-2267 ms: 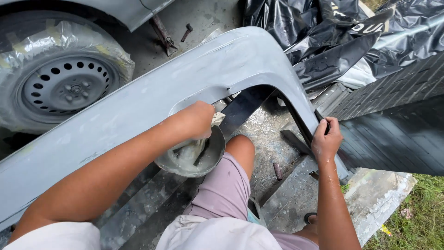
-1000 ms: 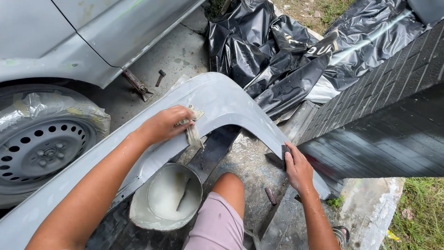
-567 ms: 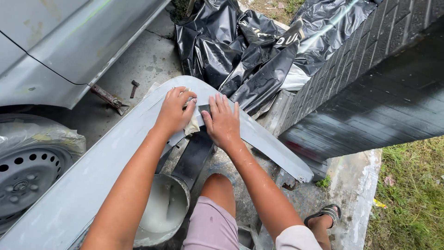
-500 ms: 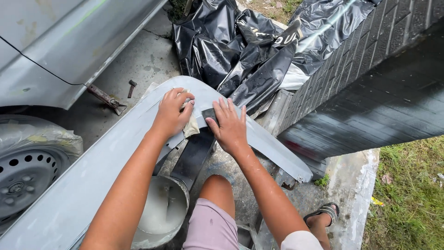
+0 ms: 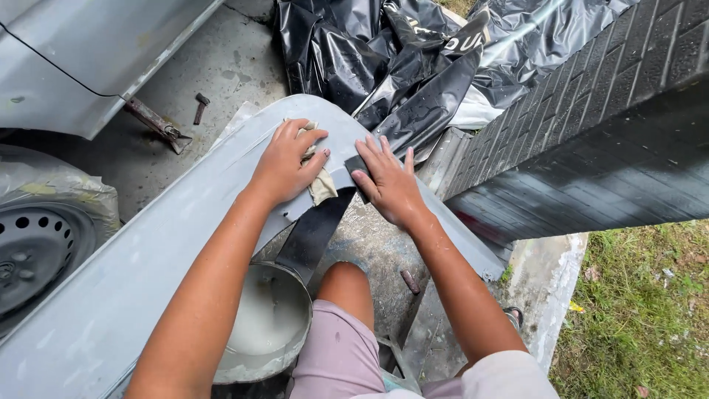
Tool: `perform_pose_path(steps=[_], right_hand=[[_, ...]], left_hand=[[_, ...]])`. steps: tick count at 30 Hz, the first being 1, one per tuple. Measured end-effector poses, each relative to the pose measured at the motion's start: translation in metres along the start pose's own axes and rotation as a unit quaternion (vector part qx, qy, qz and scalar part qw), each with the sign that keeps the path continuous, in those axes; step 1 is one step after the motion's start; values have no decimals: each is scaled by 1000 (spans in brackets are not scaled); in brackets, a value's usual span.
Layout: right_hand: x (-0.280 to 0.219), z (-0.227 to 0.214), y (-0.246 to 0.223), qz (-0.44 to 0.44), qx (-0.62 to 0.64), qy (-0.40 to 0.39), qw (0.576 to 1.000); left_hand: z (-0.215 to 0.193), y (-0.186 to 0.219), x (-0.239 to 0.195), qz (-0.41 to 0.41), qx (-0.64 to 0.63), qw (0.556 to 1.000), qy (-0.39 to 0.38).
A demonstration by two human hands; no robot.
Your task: The person sands the surface of a grey car fender using a sanding block and a cloth. They repeatedly rub the sanding block over the curved surface and wipe the area with the cloth.
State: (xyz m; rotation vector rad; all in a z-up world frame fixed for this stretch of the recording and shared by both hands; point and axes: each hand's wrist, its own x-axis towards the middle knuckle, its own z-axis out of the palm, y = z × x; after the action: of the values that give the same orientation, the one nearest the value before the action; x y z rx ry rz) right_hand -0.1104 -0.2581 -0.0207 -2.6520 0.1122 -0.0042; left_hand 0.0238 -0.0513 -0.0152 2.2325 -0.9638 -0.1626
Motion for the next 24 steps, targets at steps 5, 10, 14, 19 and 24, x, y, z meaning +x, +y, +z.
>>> perform_pose_path(steps=[5,10,14,19,24], right_hand=[[-127,7,114,104,68,-58,991],[-59,0,67,62,64,-65,994],[23,-6,-3,-72,-7,-45,996],[-34,-12,73,-5,76,-94,993],[-28,-3,66,23,112,-71,991]], left_hand=[[-24,-19,-61,-12,32,999,11],[-29,-13,-58,-29,45,998,29],[-35,-18,-52,-50,30,998,-20],[-70,-33,-99,-57,48,996,-54],[-69,-54,-113,-120,59,991,-10]])
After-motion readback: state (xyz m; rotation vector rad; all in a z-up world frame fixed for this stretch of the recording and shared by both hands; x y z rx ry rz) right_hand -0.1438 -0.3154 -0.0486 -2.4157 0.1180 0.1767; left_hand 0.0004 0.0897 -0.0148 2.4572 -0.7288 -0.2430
